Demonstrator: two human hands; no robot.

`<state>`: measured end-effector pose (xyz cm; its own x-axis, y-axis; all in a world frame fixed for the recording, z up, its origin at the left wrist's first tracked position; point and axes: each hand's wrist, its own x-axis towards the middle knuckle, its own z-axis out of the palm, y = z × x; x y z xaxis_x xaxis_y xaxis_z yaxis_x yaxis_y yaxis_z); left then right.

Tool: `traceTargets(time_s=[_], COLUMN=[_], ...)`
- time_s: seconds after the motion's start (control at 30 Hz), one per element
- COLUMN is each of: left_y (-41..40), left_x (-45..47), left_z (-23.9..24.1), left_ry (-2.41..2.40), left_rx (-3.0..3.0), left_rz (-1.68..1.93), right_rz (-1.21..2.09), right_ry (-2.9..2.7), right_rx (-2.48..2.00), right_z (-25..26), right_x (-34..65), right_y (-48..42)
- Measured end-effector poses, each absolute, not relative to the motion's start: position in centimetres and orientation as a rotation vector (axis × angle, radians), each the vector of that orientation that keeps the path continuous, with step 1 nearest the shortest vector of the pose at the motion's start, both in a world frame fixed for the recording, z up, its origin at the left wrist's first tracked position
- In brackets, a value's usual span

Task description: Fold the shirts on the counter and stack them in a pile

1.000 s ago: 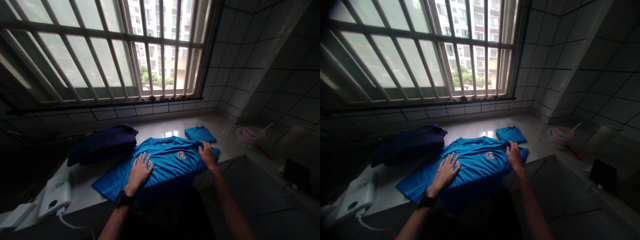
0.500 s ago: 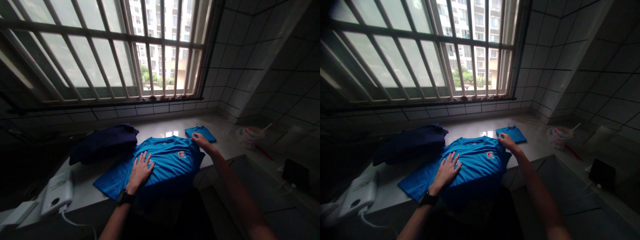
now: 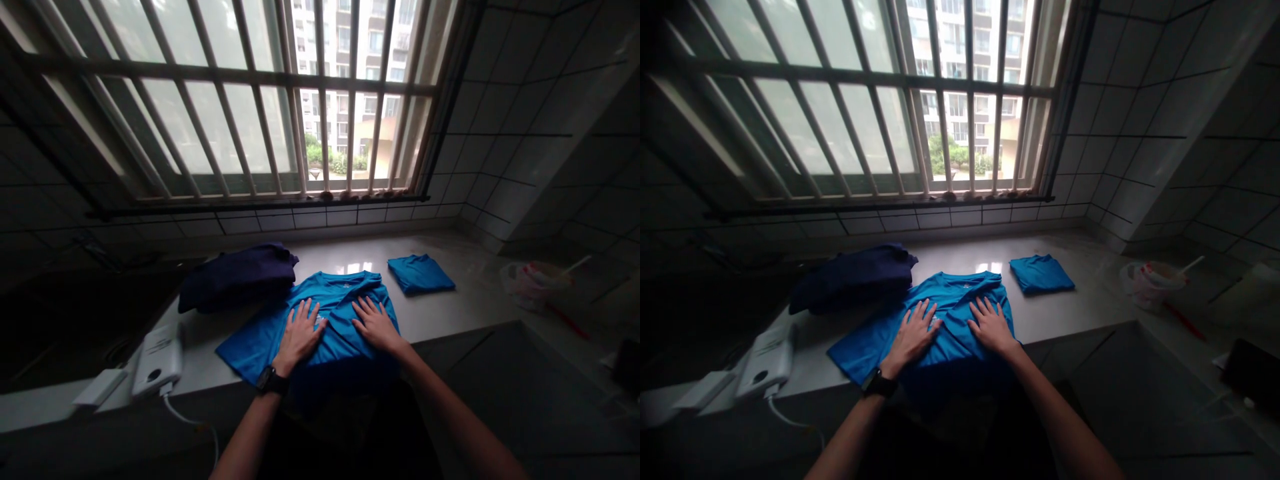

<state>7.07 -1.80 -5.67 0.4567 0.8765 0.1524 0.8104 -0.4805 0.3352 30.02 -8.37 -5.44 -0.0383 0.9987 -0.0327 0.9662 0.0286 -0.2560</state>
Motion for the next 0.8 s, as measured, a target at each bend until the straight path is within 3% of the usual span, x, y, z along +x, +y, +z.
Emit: traceTargets(time_s=[0.2, 0.4, 0.57, 0.67, 0.8], left_y=[-0.3, 0.9, 2.2, 1.2, -2.0], left_x=[1.4, -5.8, -4.5, -1.1, 4.0], left_z=[-2.3, -2.2, -0.7, 1.5, 2.7], left_ry=[1.582, 2.239, 1.916, 1.448, 0.749], left_rx=[2.123, 1.978, 1.775, 1.397, 1.241], left_rz=[0.731, 0.268, 0.674, 1.021, 1.034], right_rz=[0.199, 0.157, 0.161, 0.165, 0.180], right_ry=[-2.040, -2.021, -2.009, -2.007, -2.006], right_rx=[-2.109, -2.081, -2.063, -2.049, -2.035], right_z=[-5.3, -5.8, -6.0, -6.0, -6.0], right_x=[30.0, 29.8, 29.9, 30.0, 30.0], right_y=[-7.9, -8.0, -7.9, -7.9, -7.9])
